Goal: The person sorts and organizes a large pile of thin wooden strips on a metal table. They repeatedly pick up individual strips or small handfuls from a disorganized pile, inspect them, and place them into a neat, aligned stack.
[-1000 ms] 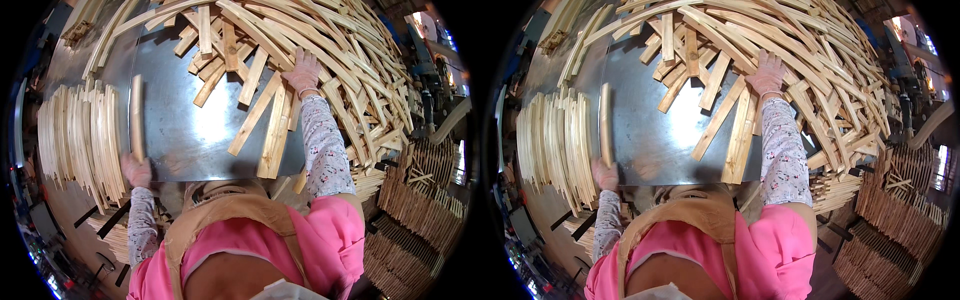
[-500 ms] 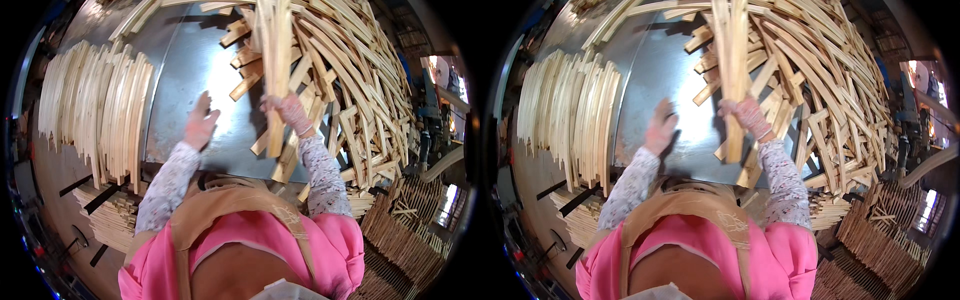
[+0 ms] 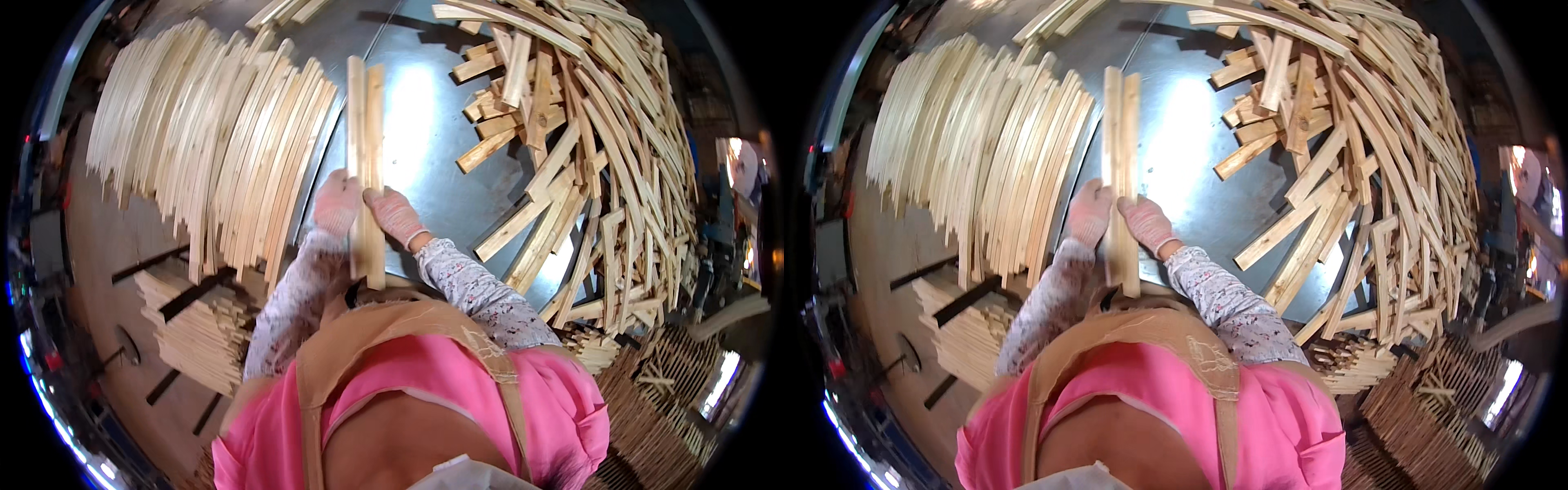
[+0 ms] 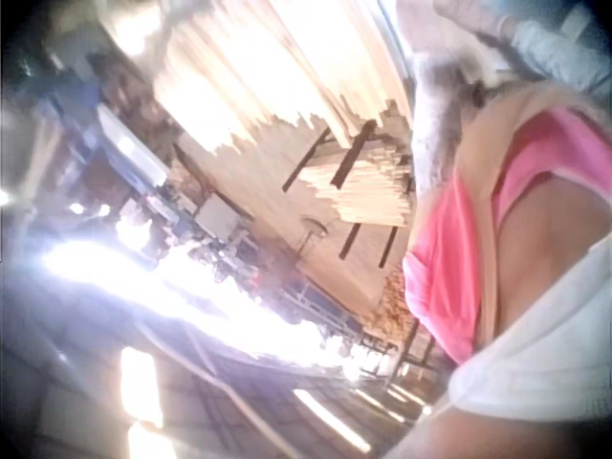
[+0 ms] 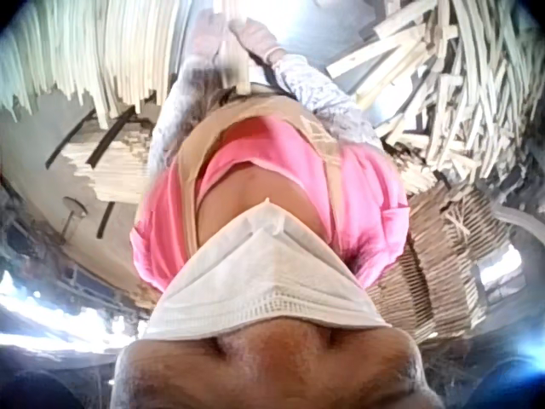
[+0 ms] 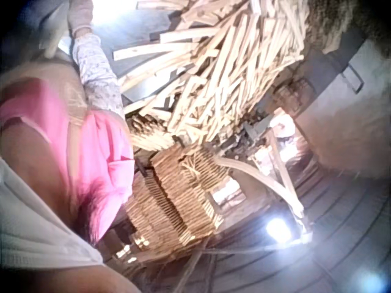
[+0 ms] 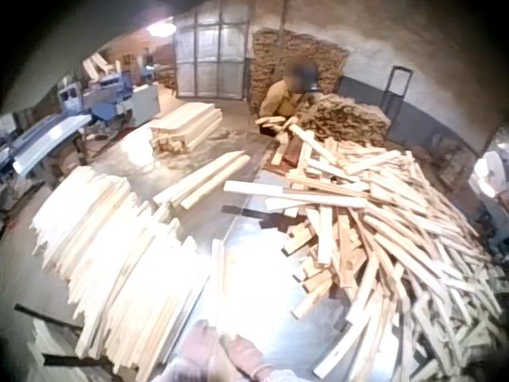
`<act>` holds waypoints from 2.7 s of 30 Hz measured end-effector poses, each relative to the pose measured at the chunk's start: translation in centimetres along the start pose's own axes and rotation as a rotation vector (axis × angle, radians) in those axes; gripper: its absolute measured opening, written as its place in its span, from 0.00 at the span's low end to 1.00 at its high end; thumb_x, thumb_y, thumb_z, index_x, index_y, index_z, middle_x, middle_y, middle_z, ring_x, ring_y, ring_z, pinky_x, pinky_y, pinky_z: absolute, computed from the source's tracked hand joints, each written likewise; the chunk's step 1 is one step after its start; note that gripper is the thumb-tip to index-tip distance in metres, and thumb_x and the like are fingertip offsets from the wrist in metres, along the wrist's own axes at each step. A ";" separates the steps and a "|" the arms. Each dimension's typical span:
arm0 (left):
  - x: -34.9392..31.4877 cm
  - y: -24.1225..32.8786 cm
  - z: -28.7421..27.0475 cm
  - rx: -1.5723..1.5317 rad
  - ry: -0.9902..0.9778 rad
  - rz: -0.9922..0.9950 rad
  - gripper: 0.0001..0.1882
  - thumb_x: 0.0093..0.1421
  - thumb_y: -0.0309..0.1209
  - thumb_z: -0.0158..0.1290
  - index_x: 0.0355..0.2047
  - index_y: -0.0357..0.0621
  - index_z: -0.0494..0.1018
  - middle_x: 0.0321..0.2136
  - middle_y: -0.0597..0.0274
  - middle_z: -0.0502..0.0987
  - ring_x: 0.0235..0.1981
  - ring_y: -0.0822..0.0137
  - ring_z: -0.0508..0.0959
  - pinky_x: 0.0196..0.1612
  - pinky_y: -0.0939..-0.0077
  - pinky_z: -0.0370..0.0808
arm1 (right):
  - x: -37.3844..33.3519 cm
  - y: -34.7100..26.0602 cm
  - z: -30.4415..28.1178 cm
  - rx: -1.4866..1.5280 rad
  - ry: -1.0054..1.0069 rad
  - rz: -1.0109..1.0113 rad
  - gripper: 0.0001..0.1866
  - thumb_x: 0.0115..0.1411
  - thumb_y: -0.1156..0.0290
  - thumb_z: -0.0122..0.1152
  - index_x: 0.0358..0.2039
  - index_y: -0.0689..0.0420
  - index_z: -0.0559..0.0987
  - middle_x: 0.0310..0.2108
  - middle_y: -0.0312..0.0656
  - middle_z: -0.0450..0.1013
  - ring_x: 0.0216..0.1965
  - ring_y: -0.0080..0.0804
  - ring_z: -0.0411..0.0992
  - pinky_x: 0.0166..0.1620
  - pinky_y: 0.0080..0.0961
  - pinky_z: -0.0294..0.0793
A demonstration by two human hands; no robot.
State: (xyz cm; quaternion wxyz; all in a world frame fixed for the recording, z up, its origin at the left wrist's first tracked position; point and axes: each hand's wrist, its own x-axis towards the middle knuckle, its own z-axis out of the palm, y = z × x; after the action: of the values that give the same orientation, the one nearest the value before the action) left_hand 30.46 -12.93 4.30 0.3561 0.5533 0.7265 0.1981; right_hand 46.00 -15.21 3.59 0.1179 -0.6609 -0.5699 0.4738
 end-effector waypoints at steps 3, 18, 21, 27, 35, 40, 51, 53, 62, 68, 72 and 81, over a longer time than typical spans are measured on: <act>-0.7 -2.1 -3.3 0.252 -0.052 -0.006 0.22 0.67 0.45 0.55 0.53 0.45 0.80 0.46 0.41 0.84 0.50 0.38 0.82 0.57 0.49 0.77 | 1.7 0.6 0.3 -0.522 0.095 -0.191 0.18 0.69 0.67 0.53 0.55 0.58 0.79 0.41 0.59 0.78 0.40 0.57 0.83 0.44 0.48 0.84; -4.3 -4.3 -7.2 0.891 -0.119 0.211 0.46 0.66 0.47 0.56 0.79 0.39 0.54 0.79 0.42 0.51 0.79 0.44 0.52 0.80 0.51 0.49 | -9.7 14.2 -13.6 -0.210 0.634 0.132 0.17 0.60 0.59 0.65 0.41 0.59 0.82 0.37 0.55 0.80 0.42 0.57 0.78 0.48 0.52 0.78; -4.7 -1.9 -2.8 0.743 -0.106 0.548 0.43 0.63 0.42 0.60 0.74 0.36 0.62 0.74 0.36 0.60 0.75 0.40 0.61 0.76 0.50 0.58 | -21.1 23.0 -23.0 -0.269 0.977 0.711 0.31 0.58 0.54 0.70 0.57 0.60 0.78 0.45 0.53 0.80 0.50 0.53 0.78 0.52 0.52 0.78; -9.1 12.2 15.6 0.458 -0.394 1.003 0.39 0.59 0.44 0.65 0.65 0.36 0.69 0.66 0.33 0.68 0.66 0.37 0.71 0.69 0.49 0.69 | -31.0 39.9 -20.2 -0.330 0.938 0.967 0.41 0.65 0.56 0.68 0.74 0.53 0.64 0.61 0.60 0.73 0.59 0.61 0.75 0.61 0.51 0.76; -15.1 18.9 26.9 0.620 -0.549 0.870 0.43 0.59 0.38 0.63 0.72 0.43 0.60 0.61 0.40 0.71 0.60 0.40 0.75 0.61 0.48 0.76 | -40.1 33.8 -9.5 -0.002 1.030 0.801 0.36 0.63 0.69 0.66 0.71 0.52 0.68 0.50 0.58 0.73 0.53 0.63 0.73 0.58 0.51 0.75; -13.9 14.9 17.7 0.460 -0.547 0.816 0.38 0.58 0.31 0.57 0.69 0.38 0.63 0.56 0.38 0.75 0.59 0.38 0.76 0.62 0.47 0.75 | -46.6 29.8 -3.1 0.034 0.836 0.654 0.35 0.62 0.71 0.66 0.70 0.53 0.70 0.52 0.57 0.74 0.55 0.63 0.73 0.59 0.49 0.75; -15.9 3.0 -1.9 0.010 -0.601 0.383 0.39 0.63 0.36 0.59 0.73 0.35 0.62 0.61 0.38 0.75 0.61 0.44 0.77 0.66 0.57 0.72 | -26.1 13.5 -18.0 0.809 0.443 0.067 0.39 0.62 0.72 0.63 0.74 0.62 0.66 0.49 0.47 0.77 0.45 0.32 0.79 0.49 0.30 0.82; -14.6 2.1 3.5 -0.410 -0.564 0.250 0.38 0.68 0.31 0.58 0.76 0.40 0.58 0.57 0.55 0.76 0.54 0.65 0.75 0.59 0.64 0.75 | -17.9 10.2 -15.2 0.966 0.435 -0.090 0.36 0.64 0.70 0.63 0.73 0.59 0.68 0.41 0.41 0.77 0.39 0.28 0.77 0.42 0.28 0.81; -7.6 -5.1 3.1 -0.905 -0.649 -0.133 0.36 0.63 0.42 0.66 0.67 0.38 0.68 0.50 0.52 0.82 0.50 0.59 0.83 0.53 0.67 0.83 | -6.2 6.6 -1.5 1.430 0.173 0.080 0.30 0.66 0.69 0.59 0.68 0.63 0.69 0.37 0.43 0.75 0.34 0.33 0.77 0.36 0.29 0.82; -10.6 -7.6 1.3 -1.429 -0.551 -0.560 0.24 0.75 0.43 0.53 0.63 0.40 0.73 0.49 0.58 0.84 0.46 0.64 0.84 0.49 0.69 0.83 | -6.8 5.9 3.2 0.521 0.178 -0.162 0.18 0.74 0.64 0.49 0.55 0.62 0.76 0.42 0.59 0.78 0.40 0.50 0.80 0.42 0.42 0.83; -10.8 -10.6 -0.9 0.668 -0.029 0.320 0.24 0.76 0.42 0.46 0.66 0.45 0.72 0.59 0.54 0.80 0.58 0.56 0.80 0.62 0.56 0.76 | -5.7 2.6 6.1 -0.070 -0.035 -0.241 0.21 0.74 0.64 0.46 0.63 0.59 0.71 0.47 0.67 0.79 0.48 0.63 0.80 0.51 0.51 0.81; -9.7 -9.0 -5.4 0.759 0.168 0.459 0.30 0.65 0.41 0.56 0.66 0.48 0.71 0.67 0.51 0.70 0.69 0.45 0.67 0.72 0.46 0.61 | -0.8 -1.6 5.9 0.030 -0.124 -0.166 0.34 0.71 0.48 0.53 0.64 0.66 0.74 0.55 0.66 0.79 0.59 0.59 0.78 0.63 0.44 0.75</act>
State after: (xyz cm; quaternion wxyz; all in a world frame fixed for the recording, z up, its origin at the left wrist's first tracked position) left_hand 21.82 -24.34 4.67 0.0146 0.7735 0.6327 0.0359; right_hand 40.63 -17.64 2.00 0.1311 -0.5788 -0.6218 0.5110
